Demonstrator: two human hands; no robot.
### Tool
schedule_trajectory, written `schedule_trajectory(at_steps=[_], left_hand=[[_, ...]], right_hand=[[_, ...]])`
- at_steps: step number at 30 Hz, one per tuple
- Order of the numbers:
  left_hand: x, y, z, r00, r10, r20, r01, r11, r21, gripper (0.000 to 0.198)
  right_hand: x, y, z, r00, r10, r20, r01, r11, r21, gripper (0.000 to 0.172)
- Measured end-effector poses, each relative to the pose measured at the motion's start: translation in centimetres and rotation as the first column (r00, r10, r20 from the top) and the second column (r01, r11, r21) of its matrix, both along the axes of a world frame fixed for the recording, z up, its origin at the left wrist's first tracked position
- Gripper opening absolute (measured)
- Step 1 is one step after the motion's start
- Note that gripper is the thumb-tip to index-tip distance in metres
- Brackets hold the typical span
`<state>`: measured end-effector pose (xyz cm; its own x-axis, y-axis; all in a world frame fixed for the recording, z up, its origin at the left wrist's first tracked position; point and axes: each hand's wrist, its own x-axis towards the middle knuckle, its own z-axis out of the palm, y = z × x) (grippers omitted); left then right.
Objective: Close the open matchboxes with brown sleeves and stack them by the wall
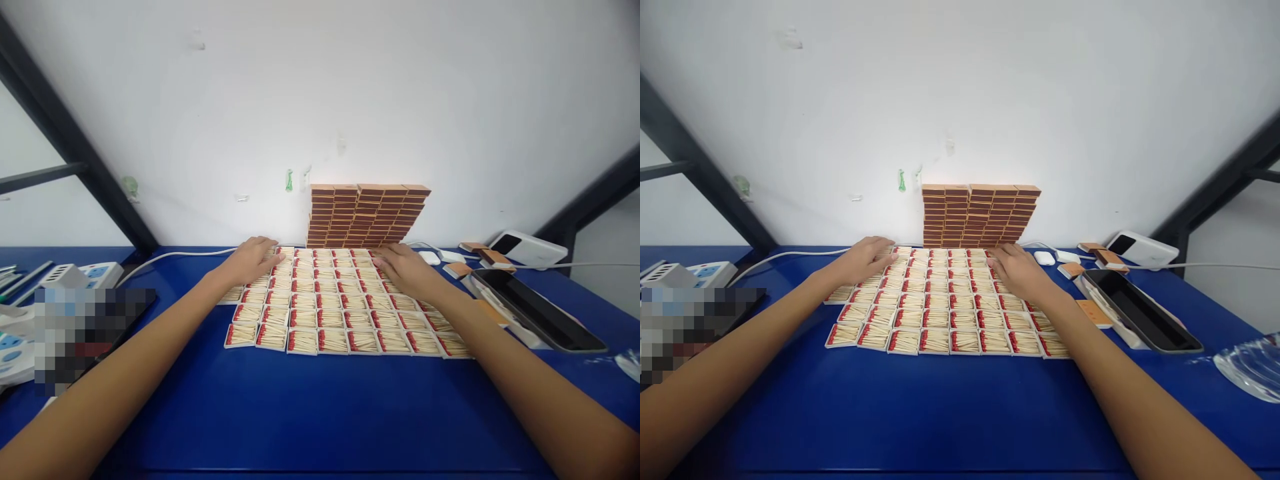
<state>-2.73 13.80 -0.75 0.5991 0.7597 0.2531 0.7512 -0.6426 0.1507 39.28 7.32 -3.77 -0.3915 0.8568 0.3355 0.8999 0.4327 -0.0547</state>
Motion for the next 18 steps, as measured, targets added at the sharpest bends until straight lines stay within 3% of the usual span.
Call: schedule_trajectory(at_steps=[11, 18], left_hand=[[0.8, -1.0, -0.4, 1.000, -0.024, 0.011, 0.024, 0.999, -0.044, 0.074], [0.5, -2.0, -0.5, 0.999, -0.017, 0.034, 0.019, 0.999, -0.045, 0.067]], right_hand=[[-0.2, -0.2, 0.2, 0.998, 0.049, -0.037, -0.050, 0.998, -0.047, 0.058], [0.0, -0.6, 0.4, 0.998, 0.044, -0.046, -0.049, 0.994, -0.096, 0.061]])
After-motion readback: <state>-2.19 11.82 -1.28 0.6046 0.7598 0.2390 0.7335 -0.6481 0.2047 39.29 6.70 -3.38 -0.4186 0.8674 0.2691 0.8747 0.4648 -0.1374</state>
